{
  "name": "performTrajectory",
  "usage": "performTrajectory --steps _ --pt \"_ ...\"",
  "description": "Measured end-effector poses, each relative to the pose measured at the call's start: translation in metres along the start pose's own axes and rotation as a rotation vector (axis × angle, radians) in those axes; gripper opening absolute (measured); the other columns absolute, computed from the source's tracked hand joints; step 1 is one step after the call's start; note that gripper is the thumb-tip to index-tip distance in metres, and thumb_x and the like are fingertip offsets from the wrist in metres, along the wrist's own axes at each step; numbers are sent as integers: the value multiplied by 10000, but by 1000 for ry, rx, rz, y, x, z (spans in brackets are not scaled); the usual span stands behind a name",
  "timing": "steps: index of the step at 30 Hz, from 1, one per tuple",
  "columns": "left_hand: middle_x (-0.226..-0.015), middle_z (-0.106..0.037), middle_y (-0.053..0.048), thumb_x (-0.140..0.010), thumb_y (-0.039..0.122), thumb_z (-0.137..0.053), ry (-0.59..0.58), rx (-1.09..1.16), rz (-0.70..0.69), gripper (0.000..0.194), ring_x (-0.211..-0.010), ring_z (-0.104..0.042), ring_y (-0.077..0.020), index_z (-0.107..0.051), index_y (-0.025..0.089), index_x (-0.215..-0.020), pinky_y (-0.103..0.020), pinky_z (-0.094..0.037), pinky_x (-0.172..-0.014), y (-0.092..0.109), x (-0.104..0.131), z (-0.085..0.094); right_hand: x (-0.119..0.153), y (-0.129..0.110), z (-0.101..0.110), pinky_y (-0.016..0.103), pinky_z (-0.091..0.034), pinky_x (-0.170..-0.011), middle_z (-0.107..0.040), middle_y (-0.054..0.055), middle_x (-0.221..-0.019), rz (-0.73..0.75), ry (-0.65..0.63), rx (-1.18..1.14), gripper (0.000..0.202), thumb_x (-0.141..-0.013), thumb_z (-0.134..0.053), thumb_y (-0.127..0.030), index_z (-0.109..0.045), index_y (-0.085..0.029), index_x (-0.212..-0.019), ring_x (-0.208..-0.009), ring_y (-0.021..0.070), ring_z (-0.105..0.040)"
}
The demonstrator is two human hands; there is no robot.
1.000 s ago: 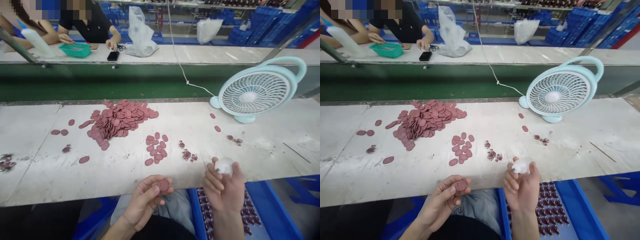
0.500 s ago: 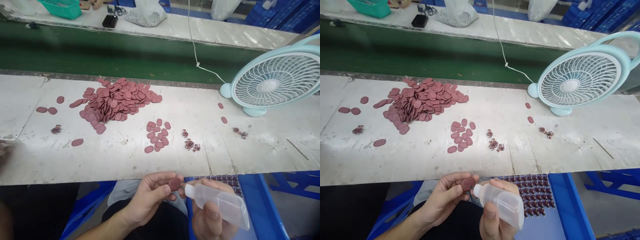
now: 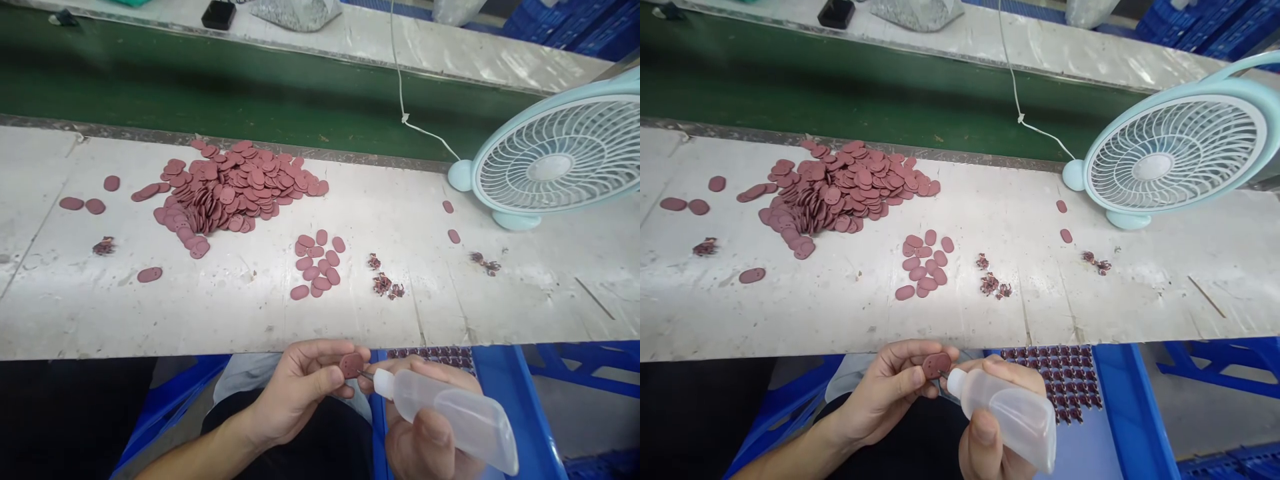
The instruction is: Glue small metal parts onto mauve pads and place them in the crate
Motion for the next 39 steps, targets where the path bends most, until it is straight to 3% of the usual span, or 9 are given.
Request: performTrajectory --steps 4,10,24,29,32,34,35,37,39 --pt "-1166 -773 -107 -852 172 -752 2 -1 3 237 -898 -765 -170 -773 198 -1087 -180 -585 -730 0 -1 0 0 -1 -1 455 -534 -572 -675 36 -803 -8 135 -137 276 -856 -691 -456 -670 -242 -1029 -620 278 -679" --pt "-1161 -775 -105 -853 184 -753 -23 20 -5 233 -864 -773 -173 -776 204 -1084 -177 -583 -720 3 -1 2 -3 -6 -3 430 -542 -540 -668 4 -706 -66 112 -289 275 -840 -710 -467 -674 -229 -974 -598 270 -679" --pt "-1141 -782 -99 -838 191 -773 -2 21 1 234 -871 -767 -160 -779 201 -1071 -164 -583 -705 3 1 2 -3 -12 -1 373 -568 -541 -684 -12 -681 -47 5 -292 264 -861 -700 -452 -665 -255 -1034 -622 239 -685" --pt "-1160 -775 -105 -853 179 -752 -1 15 2 223 -1028 -749 -216 -773 206 -1073 -177 -589 -731 3 4 3 -39 9 32 306 -591 -471 -677 21 -718 -523 -121 -829 287 -852 -647 -466 -682 -241 -1024 -591 197 -680" --pt "-1188 -765 -107 -870 165 -729 -4 10 0 226 -1051 -743 -224 -769 212 -1087 -180 -590 -745 4 6 4 -75 50 57 263 -609 -493 -591 13 -786 -863 -11 -1539 395 -800 -671 -316 -609 -239 -1182 -682 170 -639" --pt "-1199 -761 -105 -879 159 -718 -1 7 0 228 -1062 -740 -224 -768 216 -1094 -178 -589 -754 5 7 5 -98 80 69 188 -578 -460 -560 -10 -792 -1100 13 -2151 411 -770 -678 -150 -604 -282 -1152 -708 141 -624" --pt "-1205 -759 -104 -882 159 -713 5 6 1 230 -1065 -738 -224 -768 217 -1098 -176 -588 -756 5 7 6 -108 93 74 161 -569 -454 -564 -15 -801 -1185 19 -2323 407 -772 -659 -87 -611 -285 -1123 -708 127 -622" --pt "-1210 -757 -103 -888 165 -707 26 6 -1 224 -1069 -736 -222 -769 216 -1097 -174 -589 -760 6 8 7 -123 110 81 127 -536 -411 -561 -29 -755 -1217 -29 -2384 388 -761 -620 2 -614 -264 -1042 -649 109 -614" --pt "-1208 -758 -102 -887 177 -710 53 6 -5 218 -1065 -737 -219 -771 215 -1093 -172 -591 -757 7 8 9 -128 113 86 124 -519 -379 -549 -42 -700 -1141 -86 -2272 385 -742 -628 29 -610 -241 -1016 -602 109 -610"
Point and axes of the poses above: each hand's wrist, its own x-axis away from the middle knuckle, its own z-axis out of the back of the hand, y = z × x, the point moved 1 cm from there along -x, towards the middle knuckle
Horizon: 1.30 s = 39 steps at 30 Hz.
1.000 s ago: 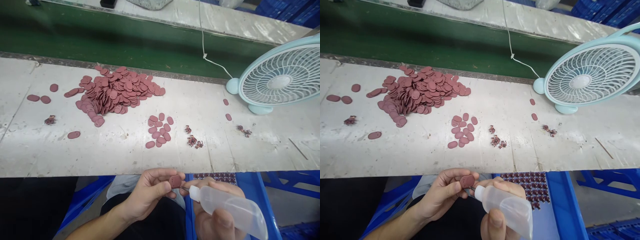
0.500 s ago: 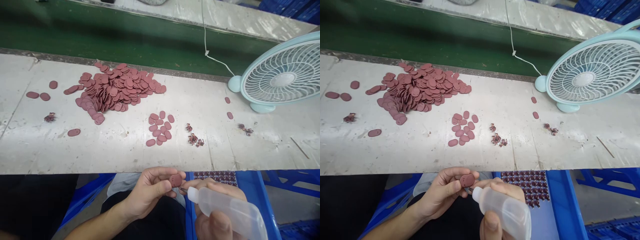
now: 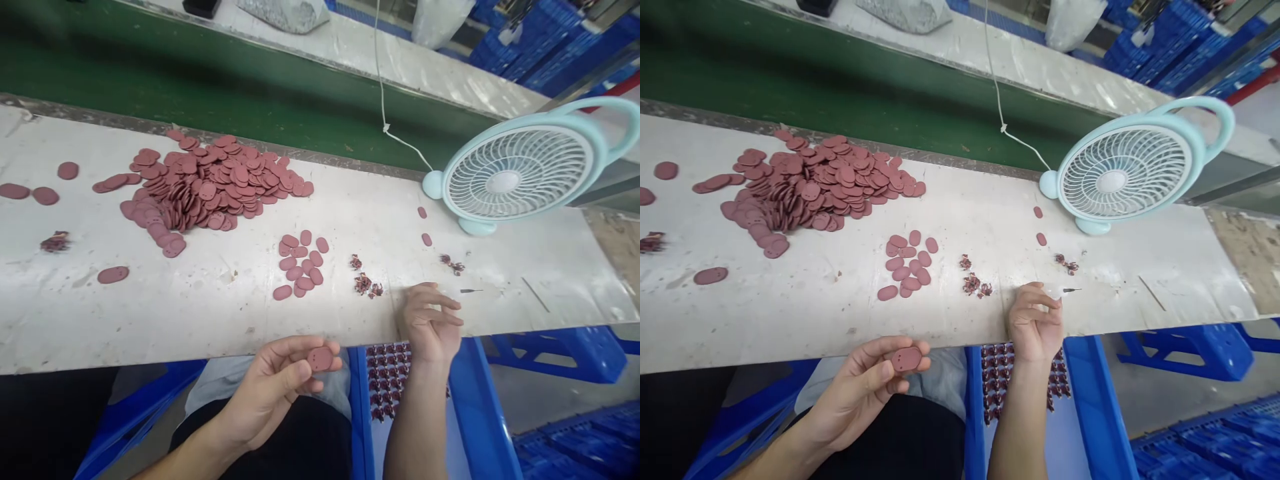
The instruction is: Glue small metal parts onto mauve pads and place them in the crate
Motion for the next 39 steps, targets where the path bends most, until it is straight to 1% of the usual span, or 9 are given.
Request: performTrajectory --steps 2,5,11,13,18,21,25,30,39 --pt "-1207 -759 -100 -884 191 -716 25 -4 1 216 -1060 -738 -218 -772 217 -1091 -171 -594 -753 1 0 2 6 9 -2 109 -468 -335 -536 -51 -682 48 -20 165 385 -749 -661 6 -618 -223 -1054 -567 101 -585" --pt "-1217 -755 -98 -888 202 -712 56 -11 9 216 -1056 -738 -212 -769 219 -1095 -164 -594 -744 3 0 4 17 36 4 111 -426 -336 -548 -53 -743 293 54 988 285 -851 -665 -139 -642 -254 -1111 -531 76 -515" --pt "-1209 -757 -104 -896 193 -700 51 -17 15 205 -1047 -738 -207 -769 209 -1088 -165 -590 -743 6 -1 3 7 67 9 366 -574 -791 -607 85 -1183 586 301 2979 285 -933 -618 -262 -692 -251 -1209 -943 206 -632" --pt "-1207 -757 -110 -889 193 -709 54 -15 19 210 -1046 -738 -207 -769 201 -1089 -168 -590 -743 6 -1 3 0 65 6 443 -538 -911 -632 101 -1183 532 236 3250 280 -956 -583 -295 -698 -231 -1203 -1028 249 -632" --pt "-1206 -755 -124 -876 208 -728 80 -8 10 214 -1062 -731 -216 -769 191 -1085 -179 -590 -747 5 -2 4 13 66 0 400 -566 -806 -712 92 -1037 594 270 3224 214 -960 -589 -320 -730 -205 -1073 -875 228 -675" --pt "-1214 -753 -117 -873 202 -731 81 -34 -13 218 -1063 -732 -220 -768 208 -1089 -191 -586 -756 2 -3 4 32 89 11 311 -575 -612 -744 51 -888 742 304 2876 123 -934 -641 -306 -734 -231 -963 -677 181 -682" --pt "-1230 -748 -104 -840 176 -765 50 -144 -98 237 -1084 -724 -235 -774 220 -1072 -235 -590 -800 -3 -4 1 47 136 40 250 -558 -478 -738 -2 -792 481 184 2440 84 -906 -666 -223 -721 -265 -953 -529 143 -661" --pt "-1243 -742 -95 -822 129 -768 7 -204 -159 251 -1034 -734 -224 -779 220 -1056 -325 -605 -887 -4 -2 -1 44 164 59 271 -601 -591 -743 8 -888 431 118 2466 188 -886 -654 -155 -719 -284 -1006 -680 166 -697" --pt "-1214 -752 -70 -795 94 -786 36 -197 -156 220 -1001 -733 -191 -748 220 -971 -302 -581 -883 -7 -2 0 40 165 47 245 -598 -582 -750 20 -845 393 147 2563 125 -877 -660 -168 -732 -241 -947 -685 164 -707"
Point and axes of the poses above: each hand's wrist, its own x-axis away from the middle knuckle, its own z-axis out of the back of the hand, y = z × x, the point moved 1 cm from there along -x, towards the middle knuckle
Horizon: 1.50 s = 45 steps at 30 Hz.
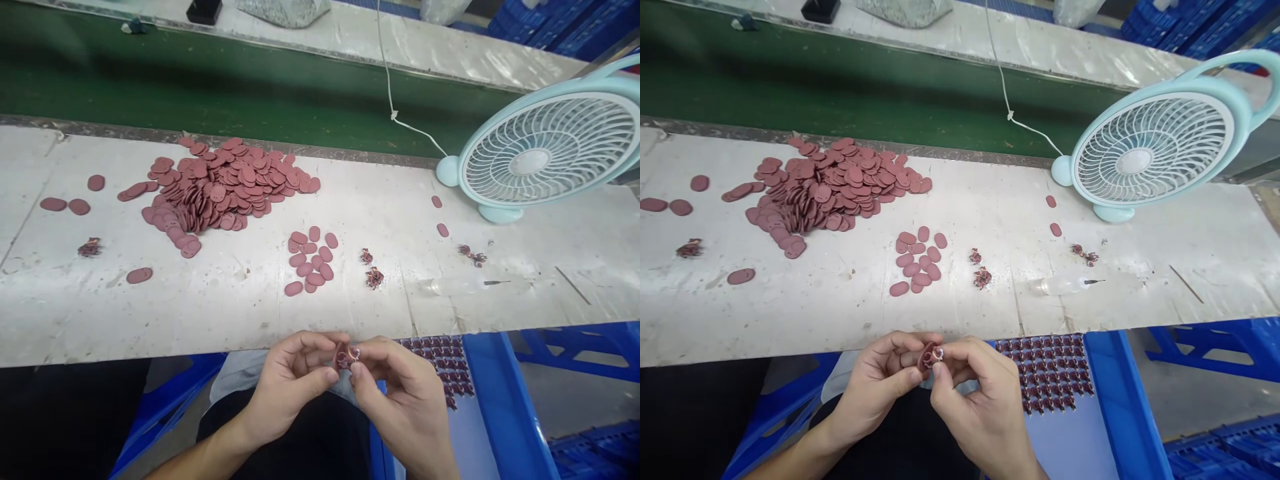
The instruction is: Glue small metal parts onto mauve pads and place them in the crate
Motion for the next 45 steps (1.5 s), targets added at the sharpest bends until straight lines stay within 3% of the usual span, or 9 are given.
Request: performTrajectory --steps 3,6,16,28,35,39,43,45 --pt "-1166 -768 -82 -786 114 -799 21 -36 13 89 -955 -735 -187 -745 175 -820 -286 -569 -855 -1 -1 0 -2 -2 1 246 -596 -585 -737 16 -817 -7 -12 10 114 -870 -653 -146 -716 -228 -917 -674 158 -701" --pt "-1116 -782 -88 -786 132 -799 12 -58 -7 78 -980 -735 -229 -746 166 -740 -323 -565 -861 -1 -1 1 -5 -2 1 240 -581 -569 -722 7 -789 -20 -40 8 100 -857 -654 -133 -691 -221 -886 -638 145 -682" --pt "-1120 -784 -80 -821 133 -766 53 -58 -64 83 -975 -744 -246 -799 206 -798 -348 -585 -853 -1 1 0 -11 -2 -12 222 -561 -544 -675 -8 -693 -130 -31 -275 54 -869 -653 -179 -633 -204 -826 -579 123 -647" --pt "-1133 -784 -64 -835 116 -749 38 -109 -77 128 -954 -756 -220 -812 226 -818 -326 -605 -882 7 1 -7 -6 3 -14 201 -564 -593 -662 -30 -758 -40 13 -266 140 -882 -618 -95 -635 -234 -871 -631 102 -653" --pt "-1139 -783 -58 -840 114 -744 23 -153 -98 132 -1022 -746 -213 -813 226 -827 -290 -599 -917 7 1 -6 -3 7 -14 199 -568 -601 -666 -21 -775 -59 20 -312 109 -895 -642 -124 -642 -231 -870 -646 105 -659" --pt "-1132 -784 -44 -834 122 -753 53 -149 -105 119 -974 -756 -192 -800 230 -814 -260 -613 -853 5 0 -7 -3 9 -13 199 -588 -619 -679 -18 -786 -106 11 -350 83 -924 -651 -165 -666 -242 -898 -671 113 -692" --pt "-1222 -750 -69 -820 173 -776 79 -201 -121 77 -1034 -743 -232 -796 230 -868 -309 -621 -868 3 1 -10 -1 15 -8 207 -613 -615 -721 4 -852 -130 45 -406 76 -945 -653 -207 -702 -255 -977 -690 123 -712" --pt "-1287 -717 -82 -819 194 -778 47 -330 -163 136 -1111 -714 -265 -788 243 -945 -331 -623 -864 8 0 -6 3 22 -2 216 -623 -603 -734 12 -850 -141 93 -457 76 -941 -665 -220 -713 -251 -990 -684 131 -717"
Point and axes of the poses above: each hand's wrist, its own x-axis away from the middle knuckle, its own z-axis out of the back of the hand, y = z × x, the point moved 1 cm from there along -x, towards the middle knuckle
